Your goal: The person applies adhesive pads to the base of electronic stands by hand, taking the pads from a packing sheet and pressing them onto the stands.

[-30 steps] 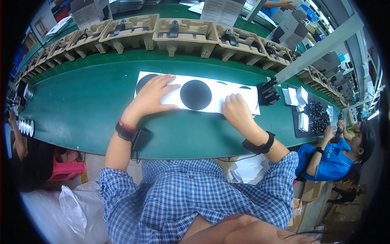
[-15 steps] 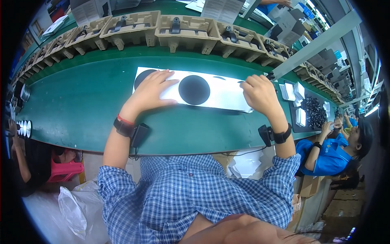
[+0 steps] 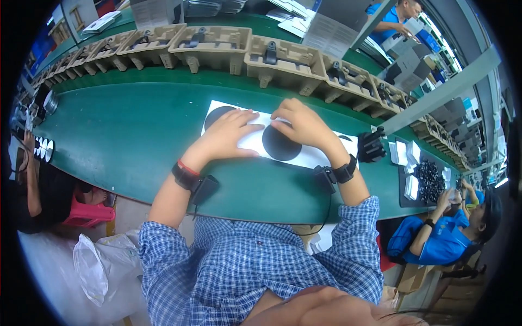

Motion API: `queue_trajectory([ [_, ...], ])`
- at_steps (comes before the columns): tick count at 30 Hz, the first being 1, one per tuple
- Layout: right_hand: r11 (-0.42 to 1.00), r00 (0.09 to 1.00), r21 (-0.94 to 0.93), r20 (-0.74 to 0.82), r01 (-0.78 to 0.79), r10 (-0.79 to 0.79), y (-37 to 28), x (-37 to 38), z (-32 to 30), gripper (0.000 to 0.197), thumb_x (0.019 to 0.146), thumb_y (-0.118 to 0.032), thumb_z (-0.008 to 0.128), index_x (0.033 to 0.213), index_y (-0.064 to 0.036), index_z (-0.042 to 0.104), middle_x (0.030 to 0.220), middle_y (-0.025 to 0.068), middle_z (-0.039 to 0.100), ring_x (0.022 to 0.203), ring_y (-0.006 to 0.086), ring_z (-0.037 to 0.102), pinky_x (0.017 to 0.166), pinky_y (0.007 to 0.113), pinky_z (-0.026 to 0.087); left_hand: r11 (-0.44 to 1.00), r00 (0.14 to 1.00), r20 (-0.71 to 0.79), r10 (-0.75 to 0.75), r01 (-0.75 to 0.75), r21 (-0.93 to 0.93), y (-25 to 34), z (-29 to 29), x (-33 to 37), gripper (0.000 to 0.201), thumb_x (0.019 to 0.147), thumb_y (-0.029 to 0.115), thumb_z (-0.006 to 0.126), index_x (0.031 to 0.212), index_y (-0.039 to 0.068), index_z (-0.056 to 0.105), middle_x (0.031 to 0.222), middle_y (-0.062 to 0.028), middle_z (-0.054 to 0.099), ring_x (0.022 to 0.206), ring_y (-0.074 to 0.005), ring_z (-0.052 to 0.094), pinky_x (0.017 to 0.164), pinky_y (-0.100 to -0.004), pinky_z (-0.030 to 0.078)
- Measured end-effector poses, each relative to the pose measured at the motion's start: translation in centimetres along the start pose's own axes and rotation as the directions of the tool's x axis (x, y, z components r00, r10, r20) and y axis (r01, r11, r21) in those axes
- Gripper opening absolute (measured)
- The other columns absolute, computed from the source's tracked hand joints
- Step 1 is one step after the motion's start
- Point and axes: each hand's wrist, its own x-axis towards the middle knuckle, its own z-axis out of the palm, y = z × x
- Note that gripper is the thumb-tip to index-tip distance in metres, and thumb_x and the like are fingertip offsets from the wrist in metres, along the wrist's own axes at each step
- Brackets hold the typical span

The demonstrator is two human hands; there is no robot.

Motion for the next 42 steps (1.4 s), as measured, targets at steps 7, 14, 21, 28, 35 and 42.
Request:
queue_trajectory([
  [7,0.994,0.99,0.045,0.111,-0.096,0.091,-0.2,0.8,1.9,0.03,0.085,-0.036,0.063,0.091,-0.0066,0.064,0.094,0.0114,0.055,0.094,0.0291,0.051,0.081,0.038,0.044,1.0,1.0,-0.013,-0.011,0.011,-0.006,-0.1,-0.2,-0.5,0.063,0.076,0.049,0.069,0.125,0.013,0.055,0.137,-0.0138,0.045,0.13,-0.0325,0.038,0.11,-0.0445,0.028],
  [14,0.988,0.989,-0.13,-0.129,-0.084,0.067,-0.5,-1.9,-2.9,0.031,0.081,-0.031,0.068,0.096,-0.005,0.063,0.096,0.0123,0.06,0.093,0.0302,0.056,0.08,0.04,0.046,0.999,0.999,-0.005,-0.034,0.034,-0.034,-1.1,-0.3,-0.9,0.06,0.074,0.045,0.071,0.123,0.012,0.058,0.136,-0.0141,0.047,0.13,-0.0307,0.04,0.109,-0.0441,0.028],
  [21,0.41,0.6,-0.454,-0.449,-0.791,0.662,4.1,-10.7,-10.4,0.039,0.078,-0.04,0.07,0.091,-0.0028,0.066,0.076,0.0184,0.065,0.076,0.0343,0.065,0.069,0.042,0.051,0.999,1.0,-0.007,-0.026,0.026,0.022,-0.7,-0.9,-1.4,0.059,0.076,0.044,0.07,0.122,0.011,0.058,0.137,-0.0143,0.046,0.13,-0.0315,0.04,0.109,-0.045,0.029],
  [28,0.405,0.467,-0.238,-0.35,-0.883,0.812,7.4,-11.9,-12.9,0.036,0.078,-0.033,0.068,0.085,0.0026,0.069,0.077,0.0198,0.066,0.075,0.0346,0.065,0.069,0.039,0.051,0.999,0.991,-0.13,0.032,-0.028,0.03,-0.3,-1.8,-1.6,0.042,0.077,0.027,0.072,0.113,0.008,0.062,0.128,-0.0119,0.054,0.124,-0.0313,0.046,0.105,-0.0443,0.035],
  [35,0.948,0.878,0.01,-0.372,-0.319,0.3,-0.7,-8.0,-15.1,0.025,0.08,-0.011,0.071,0.101,-0.0019,0.062,0.085,0.007,0.066,0.074,0.0144,0.063,0.068,0.024,0.048,0.909,0.913,-0.357,-0.196,0.033,-0.415,0.4,-3.2,-1.8,0.027,0.082,0.015,0.067,0.107,0.005,0.064,0.113,-0.0136,0.063,0.109,-0.0291,0.058,0.093,-0.0375,0.045],
  [42,0.844,0.936,0.415,-0.056,0.339,-0.348,-7.6,-0.4,-12.6,0.031,0.078,-0.025,0.075,0.098,-0.004,0.063,0.092,0.007,0.067,0.08,0.023,0.066,0.068,0.031,0.052,-0.142,0.89,0.347,-0.294,0.319,-0.937,2.4,-3.9,-2.0,0.073,0.095,0.061,0.025,0.116,-0.003,0.055,0.106,-0.0171,0.065,0.093,-0.0242,0.065,0.084,-0.0316,0.05],
])
